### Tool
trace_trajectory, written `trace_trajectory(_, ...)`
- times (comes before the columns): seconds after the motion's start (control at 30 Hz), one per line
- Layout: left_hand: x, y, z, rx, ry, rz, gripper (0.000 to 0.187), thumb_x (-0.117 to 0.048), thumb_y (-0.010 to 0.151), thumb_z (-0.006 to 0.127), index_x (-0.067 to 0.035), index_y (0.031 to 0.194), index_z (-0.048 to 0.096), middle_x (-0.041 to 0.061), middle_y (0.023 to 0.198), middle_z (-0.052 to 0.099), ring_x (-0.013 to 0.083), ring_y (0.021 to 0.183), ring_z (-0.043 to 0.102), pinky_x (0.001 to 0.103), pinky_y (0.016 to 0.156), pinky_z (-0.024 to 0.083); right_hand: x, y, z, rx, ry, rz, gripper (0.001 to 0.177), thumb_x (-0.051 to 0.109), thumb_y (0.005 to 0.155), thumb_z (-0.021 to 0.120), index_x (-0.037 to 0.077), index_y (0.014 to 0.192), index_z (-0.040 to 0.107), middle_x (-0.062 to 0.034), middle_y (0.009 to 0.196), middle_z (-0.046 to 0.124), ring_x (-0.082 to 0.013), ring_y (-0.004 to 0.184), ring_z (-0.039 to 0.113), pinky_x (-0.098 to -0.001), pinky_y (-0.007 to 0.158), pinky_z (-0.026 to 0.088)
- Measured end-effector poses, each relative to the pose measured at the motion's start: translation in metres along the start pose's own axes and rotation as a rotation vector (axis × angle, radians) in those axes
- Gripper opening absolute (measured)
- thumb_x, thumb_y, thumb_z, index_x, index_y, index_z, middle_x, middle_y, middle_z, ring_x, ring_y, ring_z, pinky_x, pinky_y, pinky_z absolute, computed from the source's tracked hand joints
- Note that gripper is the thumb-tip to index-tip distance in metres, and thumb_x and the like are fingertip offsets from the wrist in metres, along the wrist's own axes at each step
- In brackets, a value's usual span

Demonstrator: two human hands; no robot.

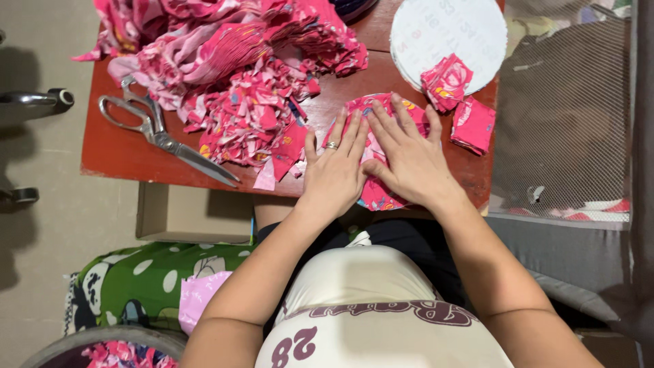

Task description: The person sits on the floor and assembles small pink fabric pieces onto a circular base, pressing them into place. They then place a blue patterned fabric circle on top and smooth it down.

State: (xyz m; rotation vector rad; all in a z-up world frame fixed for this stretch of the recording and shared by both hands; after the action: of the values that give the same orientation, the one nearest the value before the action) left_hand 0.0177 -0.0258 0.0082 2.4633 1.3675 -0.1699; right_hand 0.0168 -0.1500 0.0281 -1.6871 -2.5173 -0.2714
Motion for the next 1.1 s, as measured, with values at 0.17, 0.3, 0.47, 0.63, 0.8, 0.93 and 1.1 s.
trace_trajectory(0.17,0.007,-0.030,-0.025,-0.166,-0.220,-0.099,0.052,-0.027,0.098,0.063,-0.005,0.142,0.048,0.017,0.150,0.045,0.0332,0.140,0.043,0.057,0.109,0.031,0.020,0.013,-0.018,-0.185,0.292,0.020,0.052,0.032,0.101,0.059,0.001,0.143,0.058,-0.0151,0.151,0.054,-0.0343,0.144,0.043,-0.0590,0.109,0.026)
trace_trajectory(0.3,0.039,-0.068,-0.039,-0.363,-0.511,-0.219,0.018,-0.004,0.106,0.057,-0.003,0.123,0.055,0.016,0.128,0.056,0.0356,0.120,0.059,0.044,0.106,0.048,0.065,0.035,-0.014,-0.314,0.490,-0.073,0.019,0.013,0.094,0.073,0.002,0.110,0.068,-0.0128,0.113,0.065,-0.0335,0.109,0.059,-0.0445,0.094,0.048)
trace_trajectory(0.47,0.072,-0.089,-0.036,-0.495,-0.774,-0.387,0.033,0.006,0.101,0.042,0.005,0.134,0.046,0.020,0.126,0.053,0.0291,0.108,0.060,0.039,0.100,0.050,0.103,0.056,-0.002,-0.351,0.516,-0.017,0.016,0.012,0.088,0.076,0.002,0.095,0.066,-0.0117,0.092,0.060,-0.0312,0.088,0.060,-0.0412,0.075,0.050)
trace_trajectory(0.63,0.075,-0.092,-0.037,-0.507,-0.801,-0.337,0.041,0.008,0.101,0.037,0.006,0.142,0.039,0.021,0.134,0.052,0.0295,0.117,0.059,0.040,0.107,0.047,0.112,0.063,0.004,-0.381,0.411,-0.001,0.015,0.012,0.084,0.077,0.002,0.087,0.066,-0.0111,0.086,0.062,-0.0320,0.084,0.060,-0.0429,0.072,0.049)
trace_trajectory(0.8,0.076,-0.088,-0.043,-0.497,-0.748,-0.353,0.039,0.006,0.101,0.040,0.007,0.140,0.043,0.021,0.131,0.053,0.0308,0.113,0.060,0.041,0.105,0.048,0.098,0.063,0.020,-0.397,0.493,0.034,0.008,0.008,0.088,0.073,0.001,0.090,0.069,-0.0123,0.089,0.065,-0.0320,0.086,0.063,-0.0414,0.075,0.051)
trace_trajectory(0.93,0.075,-0.076,-0.054,-0.462,-0.716,-0.332,0.027,0.002,0.102,0.051,0.004,0.129,0.055,0.021,0.122,0.057,0.0347,0.109,0.063,0.041,0.097,0.051,0.076,0.064,0.030,-0.281,0.692,0.167,0.010,0.010,0.090,0.073,0.000,0.094,0.072,-0.0114,0.084,0.065,-0.0272,0.077,0.064,-0.0379,0.069,0.050)
trace_trajectory(1.1,0.066,-0.053,-0.065,-0.493,-0.647,-0.236,0.033,0.000,0.094,0.061,0.006,0.126,0.054,0.023,0.116,0.057,0.0407,0.106,0.061,0.045,0.092,0.051,0.076,0.053,0.008,-0.292,0.757,0.096,0.009,0.006,0.090,0.073,0.000,0.097,0.073,-0.0096,0.088,0.066,-0.0236,0.078,0.062,-0.0343,0.069,0.049)
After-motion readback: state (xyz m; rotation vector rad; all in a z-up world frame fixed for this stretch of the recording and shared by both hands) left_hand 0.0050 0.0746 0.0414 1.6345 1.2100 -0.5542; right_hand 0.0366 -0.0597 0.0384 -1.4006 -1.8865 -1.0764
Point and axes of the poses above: each hand's wrist, its own y-axis towards the middle knuckle, its own z-axis out of the palm, x = y × z, the point moved 7 cm from there along y, towards the middle knuckle
